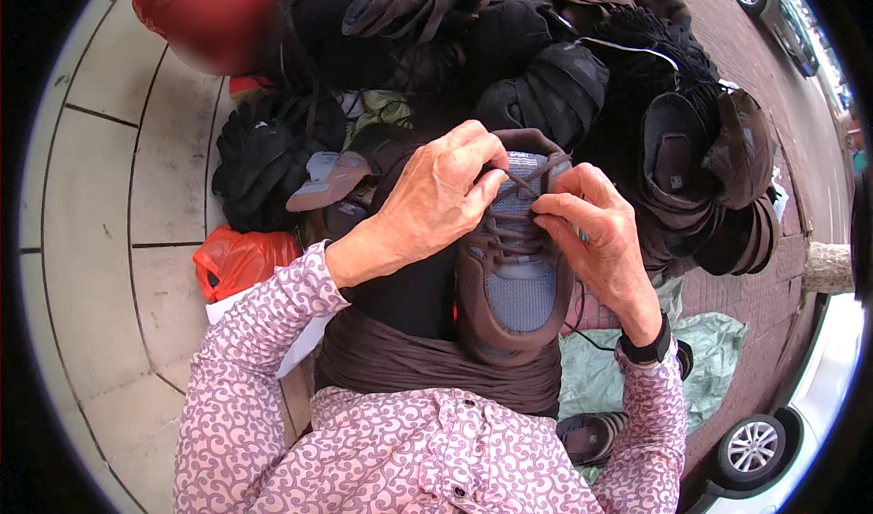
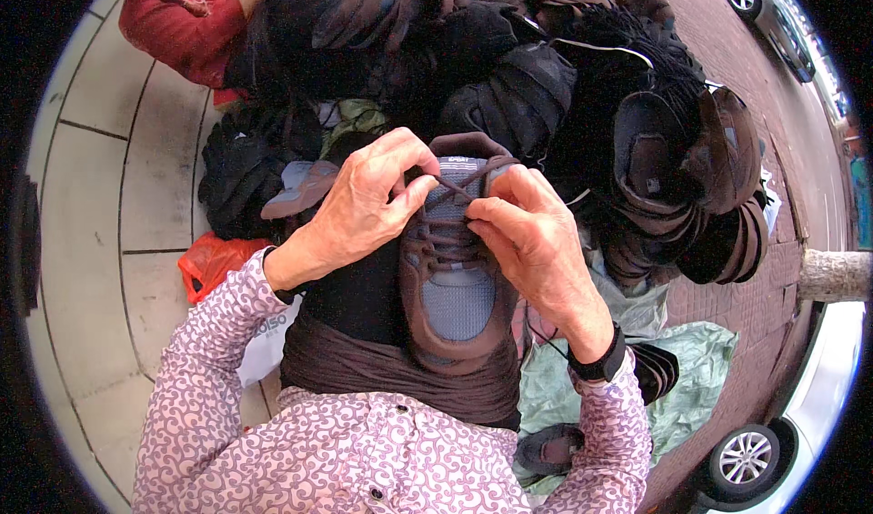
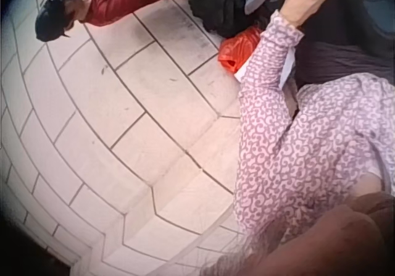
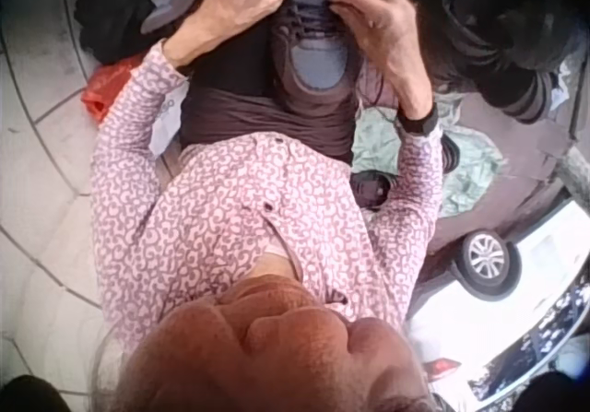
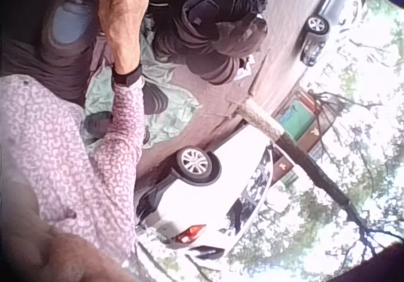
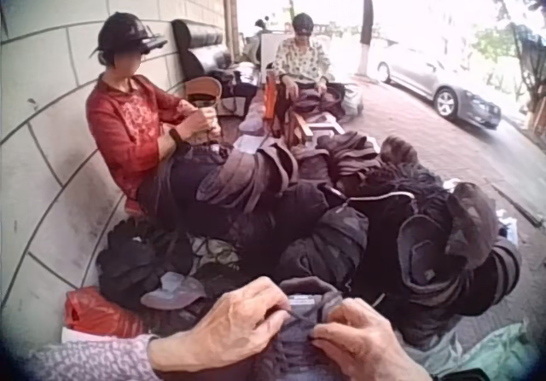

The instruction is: The recorder is lacing a brown shoe while sitting on the ground.

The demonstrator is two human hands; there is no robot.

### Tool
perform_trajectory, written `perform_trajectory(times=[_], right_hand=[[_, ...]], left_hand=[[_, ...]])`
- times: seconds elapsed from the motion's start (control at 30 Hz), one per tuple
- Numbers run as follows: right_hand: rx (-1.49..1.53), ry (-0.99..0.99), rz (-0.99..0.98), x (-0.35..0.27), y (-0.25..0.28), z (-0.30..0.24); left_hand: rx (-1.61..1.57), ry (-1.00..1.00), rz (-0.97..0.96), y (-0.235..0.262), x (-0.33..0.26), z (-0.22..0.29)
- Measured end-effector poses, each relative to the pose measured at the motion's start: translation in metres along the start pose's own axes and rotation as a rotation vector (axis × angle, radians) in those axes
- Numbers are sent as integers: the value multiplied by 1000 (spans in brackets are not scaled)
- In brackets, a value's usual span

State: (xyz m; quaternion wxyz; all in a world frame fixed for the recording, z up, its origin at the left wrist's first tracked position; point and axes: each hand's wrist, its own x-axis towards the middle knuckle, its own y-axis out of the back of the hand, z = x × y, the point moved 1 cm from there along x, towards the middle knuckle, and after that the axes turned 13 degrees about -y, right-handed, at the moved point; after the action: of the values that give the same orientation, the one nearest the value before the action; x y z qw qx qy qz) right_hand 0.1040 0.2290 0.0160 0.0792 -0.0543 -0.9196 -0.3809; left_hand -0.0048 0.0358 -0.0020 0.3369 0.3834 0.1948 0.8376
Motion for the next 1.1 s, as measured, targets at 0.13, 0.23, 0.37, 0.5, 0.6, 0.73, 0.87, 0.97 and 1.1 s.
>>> perform_trajectory(times=[0.13,0.23,0.37,0.5,0.6,0.73,0.87,0.97,1.1], right_hand=[[-159,148,25,5,-7,0],[-145,121,8,2,-9,0],[86,45,-133,-4,-1,-9],[101,14,-181,-4,0,-10],[156,-112,-84,-5,-4,-2],[662,-477,12,-5,-22,22],[755,-542,-29,-4,-25,30],[910,-609,-16,-3,-23,25],[1171,-642,-16,-9,-22,36]], left_hand=[[0,19,22,0,5,8],[10,-16,29,-1,4,8],[12,-20,11,1,0,9],[-7,-36,-4,1,-3,12],[-22,-39,9,-2,-5,9],[-1,22,8,3,-9,12],[0,64,41,12,-16,11],[28,162,34,28,-19,2],[-51,168,-20,39,-20,5]])
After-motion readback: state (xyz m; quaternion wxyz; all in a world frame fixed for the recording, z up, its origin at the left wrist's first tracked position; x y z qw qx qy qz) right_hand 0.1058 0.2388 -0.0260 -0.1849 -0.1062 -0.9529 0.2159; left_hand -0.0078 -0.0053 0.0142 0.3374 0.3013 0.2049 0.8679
